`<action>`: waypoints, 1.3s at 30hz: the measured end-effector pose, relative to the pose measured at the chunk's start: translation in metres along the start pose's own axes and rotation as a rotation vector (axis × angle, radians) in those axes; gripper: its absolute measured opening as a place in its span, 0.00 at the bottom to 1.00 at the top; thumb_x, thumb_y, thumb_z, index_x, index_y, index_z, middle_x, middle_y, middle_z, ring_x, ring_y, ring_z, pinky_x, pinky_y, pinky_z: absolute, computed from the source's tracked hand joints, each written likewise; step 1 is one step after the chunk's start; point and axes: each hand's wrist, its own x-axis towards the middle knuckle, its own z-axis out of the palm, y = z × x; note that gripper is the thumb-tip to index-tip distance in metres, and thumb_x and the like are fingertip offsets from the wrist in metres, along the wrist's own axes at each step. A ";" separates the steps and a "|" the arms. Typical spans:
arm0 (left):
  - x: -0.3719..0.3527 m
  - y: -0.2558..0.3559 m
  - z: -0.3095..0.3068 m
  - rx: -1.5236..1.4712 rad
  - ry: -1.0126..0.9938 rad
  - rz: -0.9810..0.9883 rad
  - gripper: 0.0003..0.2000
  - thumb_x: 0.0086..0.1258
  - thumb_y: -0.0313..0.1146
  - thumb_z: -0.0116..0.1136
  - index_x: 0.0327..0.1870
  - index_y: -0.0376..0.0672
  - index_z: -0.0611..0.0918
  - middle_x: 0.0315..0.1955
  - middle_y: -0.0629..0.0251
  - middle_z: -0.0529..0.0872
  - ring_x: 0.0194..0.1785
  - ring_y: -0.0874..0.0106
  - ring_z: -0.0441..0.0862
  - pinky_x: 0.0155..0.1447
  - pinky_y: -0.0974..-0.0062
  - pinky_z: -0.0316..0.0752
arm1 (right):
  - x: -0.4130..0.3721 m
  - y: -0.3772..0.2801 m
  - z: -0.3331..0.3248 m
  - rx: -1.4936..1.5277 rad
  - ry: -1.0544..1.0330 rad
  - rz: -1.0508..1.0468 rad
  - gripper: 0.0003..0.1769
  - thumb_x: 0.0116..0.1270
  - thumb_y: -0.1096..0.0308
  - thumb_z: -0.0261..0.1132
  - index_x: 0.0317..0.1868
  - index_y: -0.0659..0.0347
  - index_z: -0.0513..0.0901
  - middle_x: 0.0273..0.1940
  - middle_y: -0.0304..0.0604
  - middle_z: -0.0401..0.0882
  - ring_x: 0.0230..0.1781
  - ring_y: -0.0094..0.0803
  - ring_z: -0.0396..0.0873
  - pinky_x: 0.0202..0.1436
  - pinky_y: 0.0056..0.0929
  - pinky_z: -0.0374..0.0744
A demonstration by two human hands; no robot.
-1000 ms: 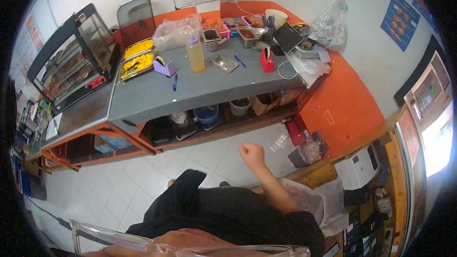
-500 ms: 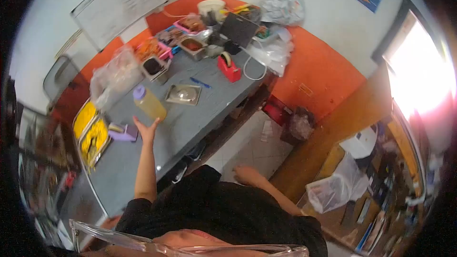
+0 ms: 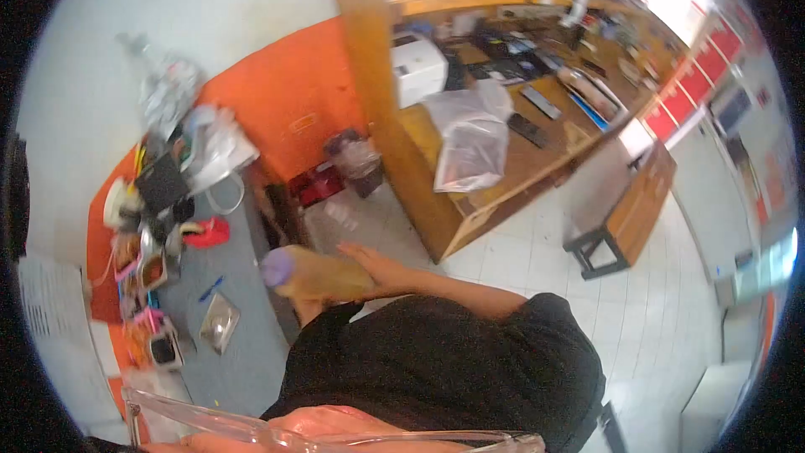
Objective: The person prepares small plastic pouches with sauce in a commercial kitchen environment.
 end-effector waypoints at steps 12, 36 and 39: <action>0.075 -0.046 0.266 0.663 -0.498 0.438 0.35 0.60 0.53 0.55 0.59 0.34 0.65 0.58 0.39 0.64 0.63 0.47 0.58 0.66 0.57 0.52 | -0.256 0.046 -0.142 0.376 0.634 0.551 0.56 0.33 0.61 0.80 0.62 0.63 0.58 0.57 0.46 0.66 0.59 0.36 0.64 0.63 0.36 0.64; 0.288 -0.094 0.473 1.194 -0.548 0.492 0.16 0.48 0.46 0.65 0.29 0.41 0.85 0.60 0.56 0.69 0.65 0.53 0.60 0.70 0.56 0.43 | -0.455 0.120 -0.274 0.239 1.427 0.781 0.48 0.37 0.72 0.78 0.58 0.62 0.59 0.50 0.46 0.70 0.53 0.36 0.71 0.56 0.35 0.72; 0.310 -0.158 0.481 0.962 -0.595 0.275 0.15 0.52 0.41 0.63 0.31 0.38 0.84 0.57 0.54 0.71 0.61 0.53 0.65 0.67 0.58 0.51 | -0.431 0.129 -0.324 0.255 1.387 0.740 0.48 0.37 0.68 0.79 0.58 0.63 0.59 0.51 0.46 0.69 0.54 0.35 0.70 0.57 0.34 0.70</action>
